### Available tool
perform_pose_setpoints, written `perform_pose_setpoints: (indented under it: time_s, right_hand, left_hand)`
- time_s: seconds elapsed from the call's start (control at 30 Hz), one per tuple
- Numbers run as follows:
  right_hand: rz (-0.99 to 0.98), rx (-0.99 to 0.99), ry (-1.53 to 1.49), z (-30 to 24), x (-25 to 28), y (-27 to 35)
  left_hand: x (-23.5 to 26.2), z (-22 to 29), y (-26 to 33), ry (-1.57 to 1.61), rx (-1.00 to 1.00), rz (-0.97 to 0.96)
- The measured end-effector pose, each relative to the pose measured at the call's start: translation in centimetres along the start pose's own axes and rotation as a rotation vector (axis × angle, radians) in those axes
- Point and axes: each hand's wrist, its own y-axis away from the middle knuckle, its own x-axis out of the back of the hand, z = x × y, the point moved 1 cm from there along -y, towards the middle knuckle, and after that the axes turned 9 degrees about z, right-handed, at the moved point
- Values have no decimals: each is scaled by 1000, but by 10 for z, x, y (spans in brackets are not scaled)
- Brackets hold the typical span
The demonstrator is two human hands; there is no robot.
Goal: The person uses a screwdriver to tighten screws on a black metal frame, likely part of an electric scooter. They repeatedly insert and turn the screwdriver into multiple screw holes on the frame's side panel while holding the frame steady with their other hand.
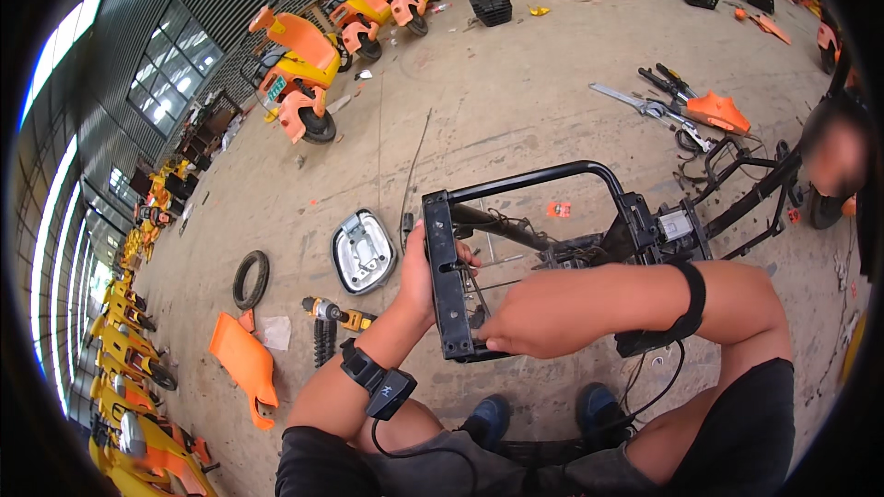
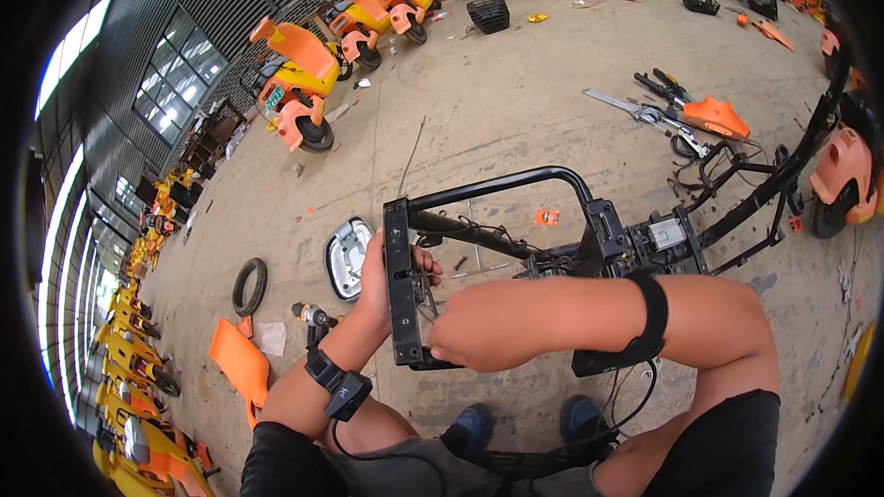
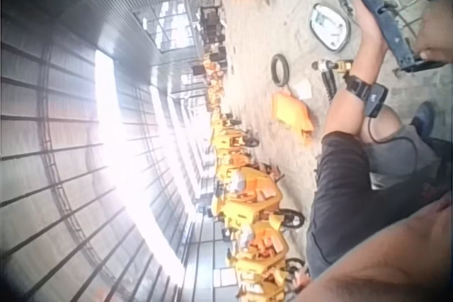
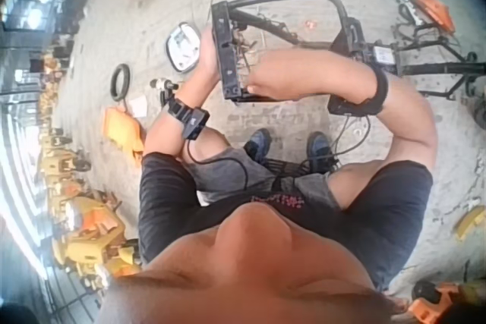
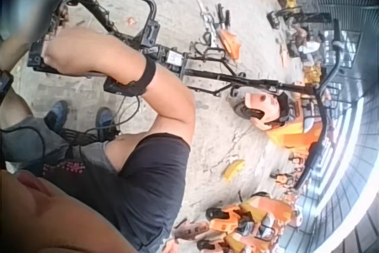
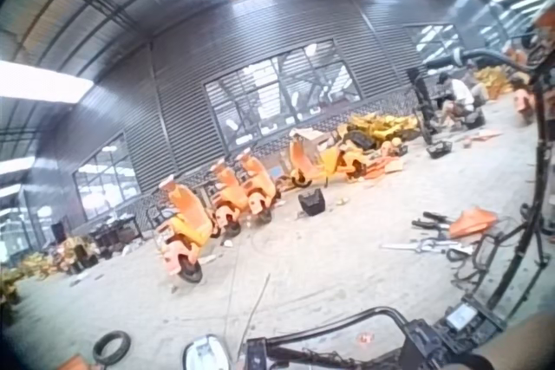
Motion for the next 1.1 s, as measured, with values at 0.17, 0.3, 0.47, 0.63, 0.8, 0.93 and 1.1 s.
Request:
perform_pose_setpoints:
  time_s: [0.17,0.3,0.47,0.63,0.8,0.93,1.1]
  right_hand:
    - [-52,19,8,9,-15,-2]
    - [-81,-47,3,1,-2,-3]
    - [-47,-81,23,12,-11,-4]
    - [-28,-117,100,12,6,5]
    - [26,-182,91,13,25,10]
    - [185,-134,-9,21,37,11]
    - [374,-203,-242,23,56,-2]
  left_hand:
    - [-1,0,1,9,1,10]
    - [-2,2,3,23,10,47]
    - [-5,3,5,-24,-5,25]
    - [-5,4,5,-65,-18,35]
    - [-3,2,4,-23,7,76]
    - [-4,3,8,-27,-5,69]
    - [-1,1,4,-11,13,78]
